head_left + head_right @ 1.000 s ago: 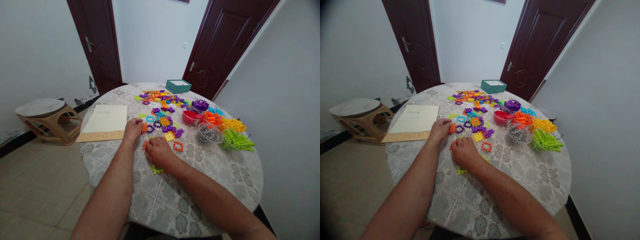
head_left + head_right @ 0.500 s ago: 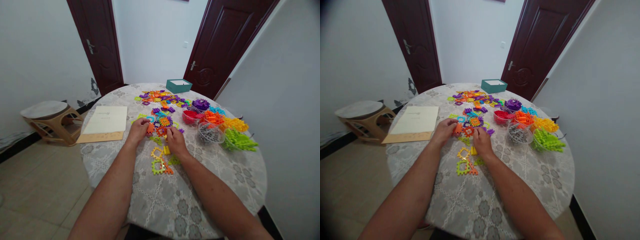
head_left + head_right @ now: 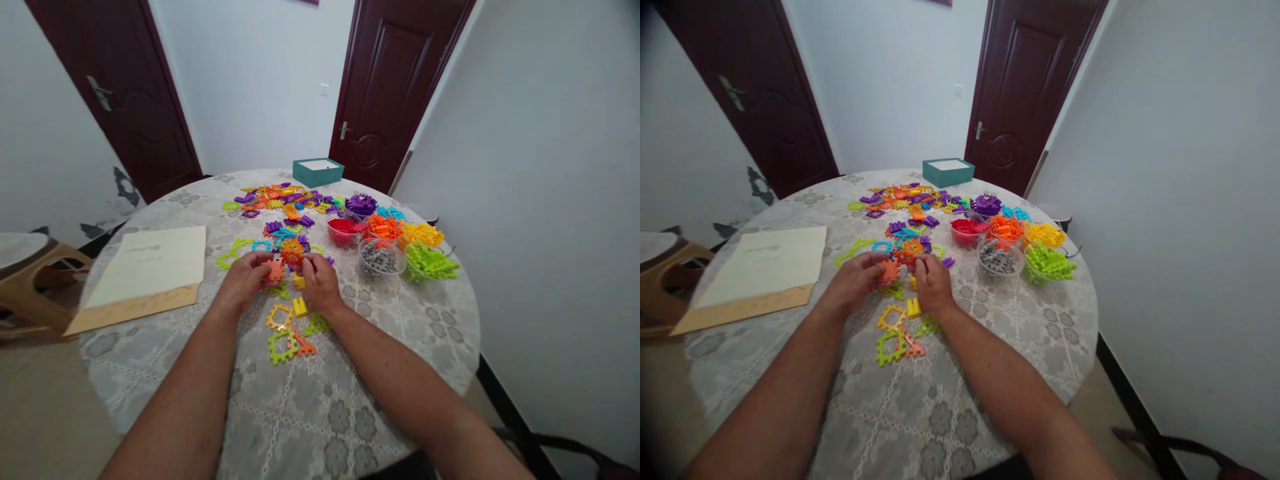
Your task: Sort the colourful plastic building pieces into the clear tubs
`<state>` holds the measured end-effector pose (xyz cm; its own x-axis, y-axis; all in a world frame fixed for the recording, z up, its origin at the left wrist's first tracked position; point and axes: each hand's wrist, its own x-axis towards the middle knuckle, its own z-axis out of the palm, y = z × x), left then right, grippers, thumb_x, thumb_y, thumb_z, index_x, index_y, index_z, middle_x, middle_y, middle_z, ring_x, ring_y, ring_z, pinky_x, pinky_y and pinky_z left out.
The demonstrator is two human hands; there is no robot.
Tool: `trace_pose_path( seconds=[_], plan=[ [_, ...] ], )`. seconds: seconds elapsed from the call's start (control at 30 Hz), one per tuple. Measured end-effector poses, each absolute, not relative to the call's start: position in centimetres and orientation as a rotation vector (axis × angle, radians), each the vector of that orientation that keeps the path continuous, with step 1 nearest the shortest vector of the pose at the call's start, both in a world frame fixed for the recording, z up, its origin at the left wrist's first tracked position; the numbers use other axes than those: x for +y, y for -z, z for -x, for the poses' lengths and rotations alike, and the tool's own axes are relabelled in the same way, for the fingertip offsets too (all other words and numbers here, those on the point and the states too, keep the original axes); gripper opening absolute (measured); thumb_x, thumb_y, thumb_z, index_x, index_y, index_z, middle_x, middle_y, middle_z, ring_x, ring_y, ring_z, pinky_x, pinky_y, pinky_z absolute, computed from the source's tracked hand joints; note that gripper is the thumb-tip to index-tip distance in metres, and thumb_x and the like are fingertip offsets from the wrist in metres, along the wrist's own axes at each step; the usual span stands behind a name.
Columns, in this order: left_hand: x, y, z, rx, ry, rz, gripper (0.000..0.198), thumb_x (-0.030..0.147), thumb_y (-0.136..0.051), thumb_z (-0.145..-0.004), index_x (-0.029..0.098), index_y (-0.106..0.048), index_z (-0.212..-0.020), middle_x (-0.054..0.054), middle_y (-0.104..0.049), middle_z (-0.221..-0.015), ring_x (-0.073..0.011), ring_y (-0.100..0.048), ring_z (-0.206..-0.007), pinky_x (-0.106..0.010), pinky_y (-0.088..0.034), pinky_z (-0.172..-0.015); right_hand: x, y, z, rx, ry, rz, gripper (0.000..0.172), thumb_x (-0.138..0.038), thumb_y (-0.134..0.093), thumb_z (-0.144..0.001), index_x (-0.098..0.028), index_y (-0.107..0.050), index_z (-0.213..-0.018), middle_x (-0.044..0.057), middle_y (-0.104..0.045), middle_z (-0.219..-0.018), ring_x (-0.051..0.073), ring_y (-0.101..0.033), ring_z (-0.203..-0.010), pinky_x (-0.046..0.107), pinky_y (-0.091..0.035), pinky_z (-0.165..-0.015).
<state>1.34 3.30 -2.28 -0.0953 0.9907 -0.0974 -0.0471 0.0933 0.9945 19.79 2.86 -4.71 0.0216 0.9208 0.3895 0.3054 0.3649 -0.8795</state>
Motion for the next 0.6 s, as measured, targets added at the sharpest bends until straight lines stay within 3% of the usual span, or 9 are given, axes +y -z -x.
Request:
trace_pose_path(
  seconds=[0.1,0.23,0.6],
  plan=[
    [3.5,2.2,-1.3,1.235,-1.230,-1.004,0.038,0.019,-0.074,-0.068,0.019,-0.072,-0.106,-0.008,-0.076,-0.110,-0.0193,-0.072,-0.088,-0.030,-0.065,-0.069,2.7,4.5,-20.1,-1.732,-0.441,1.125,0.022,-0.027,-0.048,-0.103,-0.020,-0.068,-0.110,0.008,-0.073,-0.110,0.019,-0.067,-0.108,0.033,-0.052,-0.098],
    [3.4,2.1,-1.3,1.156,-1.248,-0.962,0.039,0.018,-0.077,-0.067,0.018,-0.071,-0.105,-0.008,-0.077,-0.108,-0.0186,-0.074,-0.086,-0.029,-0.064,-0.070,2.5,4.6,-19.9,-1.883,-0.355,1.099,0.018,-0.019,-0.053,-0.100,-0.020,-0.069,-0.108,0.010,-0.069,-0.117,0.020,-0.062,-0.118,0.035,-0.048,-0.105],
    [2.3,1.3,-2.4,1.104,-1.311,-1.023,0.056,0.021,-0.074,-0.066,0.020,-0.063,-0.121,-0.007,-0.074,-0.113,-0.0205,-0.074,-0.093,-0.034,-0.064,-0.077,1.9,4.4,-20.0,-1.784,-0.421,1.100,0.017,-0.015,-0.056,-0.092,-0.019,-0.069,-0.103,0.011,-0.062,-0.117,0.022,-0.062,-0.113,0.035,-0.055,-0.097]
  ],
)
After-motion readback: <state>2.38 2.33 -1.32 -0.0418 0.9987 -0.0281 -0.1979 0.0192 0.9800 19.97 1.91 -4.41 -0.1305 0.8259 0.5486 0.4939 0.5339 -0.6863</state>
